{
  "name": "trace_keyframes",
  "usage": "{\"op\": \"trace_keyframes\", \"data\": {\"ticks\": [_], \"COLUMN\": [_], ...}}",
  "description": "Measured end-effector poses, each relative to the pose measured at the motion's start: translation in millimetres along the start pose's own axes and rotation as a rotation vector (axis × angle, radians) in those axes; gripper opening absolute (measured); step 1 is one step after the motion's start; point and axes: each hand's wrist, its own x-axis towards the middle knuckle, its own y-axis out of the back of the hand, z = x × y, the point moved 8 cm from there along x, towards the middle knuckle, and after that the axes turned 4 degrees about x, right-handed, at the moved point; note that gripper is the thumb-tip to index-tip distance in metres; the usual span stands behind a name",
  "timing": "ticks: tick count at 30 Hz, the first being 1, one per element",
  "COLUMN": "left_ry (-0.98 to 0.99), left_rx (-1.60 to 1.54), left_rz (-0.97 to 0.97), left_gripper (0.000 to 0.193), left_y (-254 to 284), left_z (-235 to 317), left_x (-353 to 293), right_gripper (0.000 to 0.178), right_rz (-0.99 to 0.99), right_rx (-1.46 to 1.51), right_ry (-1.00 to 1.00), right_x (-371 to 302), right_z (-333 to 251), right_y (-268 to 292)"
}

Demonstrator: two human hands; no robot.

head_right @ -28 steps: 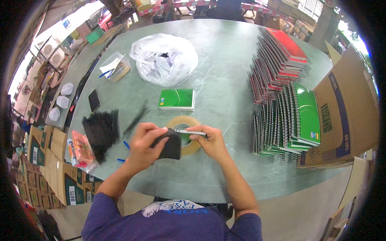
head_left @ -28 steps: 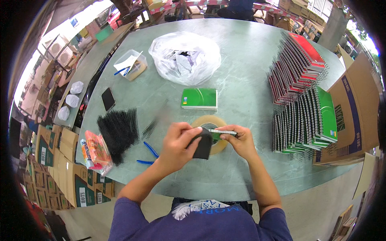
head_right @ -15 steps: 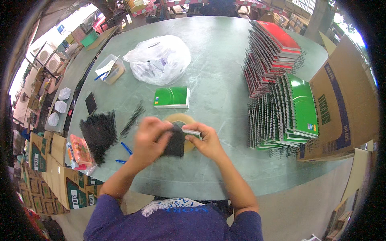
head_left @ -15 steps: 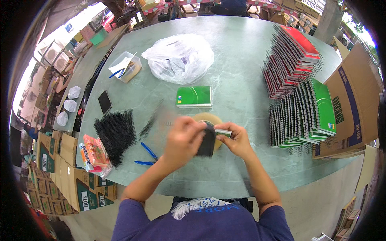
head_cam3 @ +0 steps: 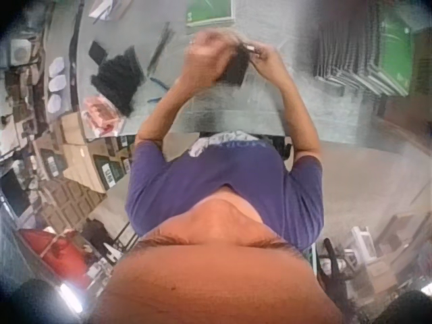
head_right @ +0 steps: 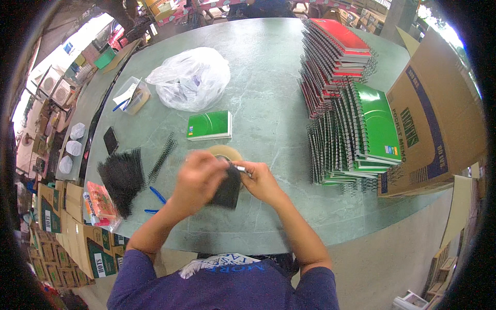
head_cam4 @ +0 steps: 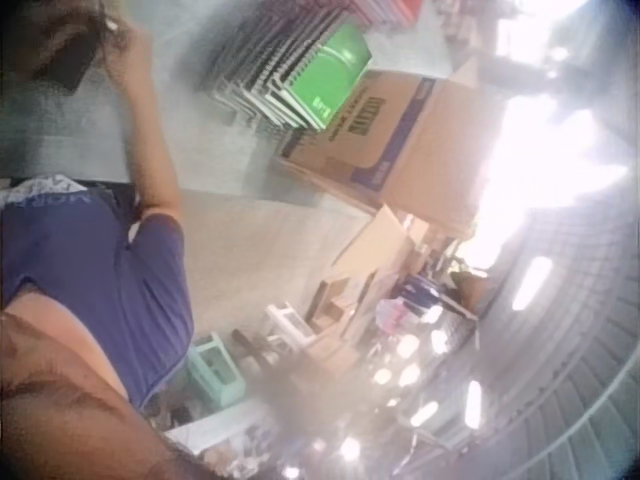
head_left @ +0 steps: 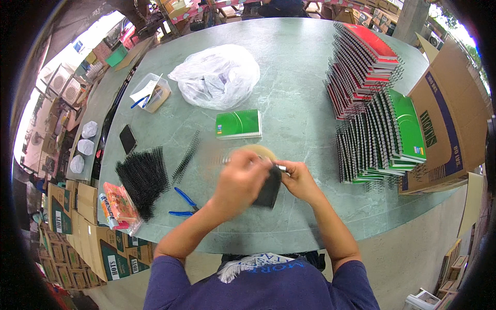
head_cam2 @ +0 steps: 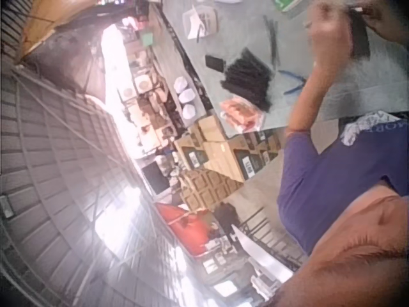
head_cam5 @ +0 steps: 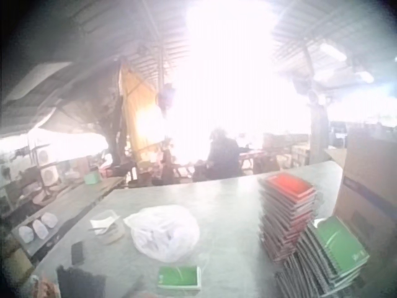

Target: The person threads a metal spiral coil through the pre-punched holes of a green notebook cover and its pages by hand, using a roll of tape as a stand. After threading the coil, the person uses blue pliers to trim the ends and places the finished notebook onto a stack.

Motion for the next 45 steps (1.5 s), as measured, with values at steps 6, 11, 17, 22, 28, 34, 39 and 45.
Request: {"op": "trace_keyframes", "data": {"ticks": [6, 11, 17, 22, 28, 34, 39, 45], "left_ry": [0.308, 0.131, -0.043, 0.122, -0.069, -0.078, 0.019, 0.147], "left_rx": [-0.178, -0.336, 0.028, 0.025, -0.12, -0.31, -0.18, -0.087], "left_rz": [0.193, -0.315, 0.051, -0.268, -0.219, -0.247, -0.262, -0.222], "left_gripper": [0.026, 0.026, 0.026, 0.028, 0.023, 0.019, 0.021, 0.021], "left_y": [12, -62, -8, -35, -48, -58, -55, -22], "left_z": [-18, 17, 13, -22, -4, -1, -3, -35], "left_x": [0, -70, -2, 7, 14, 16, 11, 8], "right_gripper": [0.028, 0.027, 0.022, 0.02, 0.024, 0.02, 0.015, 0.019], "right_rz": [-0.017, -0.054, 0.117, 0.125, 0.151, 0.172, 0.281, 0.491], "right_rx": [-0.002, 0.067, 0.344, 0.108, -0.238, -0.293, -0.382, -0.339], "right_ry": [0.033, 0.044, 0.119, -0.007, -0.037, -0.027, 0.125, 0.234], "right_x": [0, 1, 1, -6, -11, -19, -19, -28], "right_z": [0, -13, -4, 4, -6, -8, -23, -24], "right_y": [6, -2, 6, 14, 13, 15, 7, 41]}}
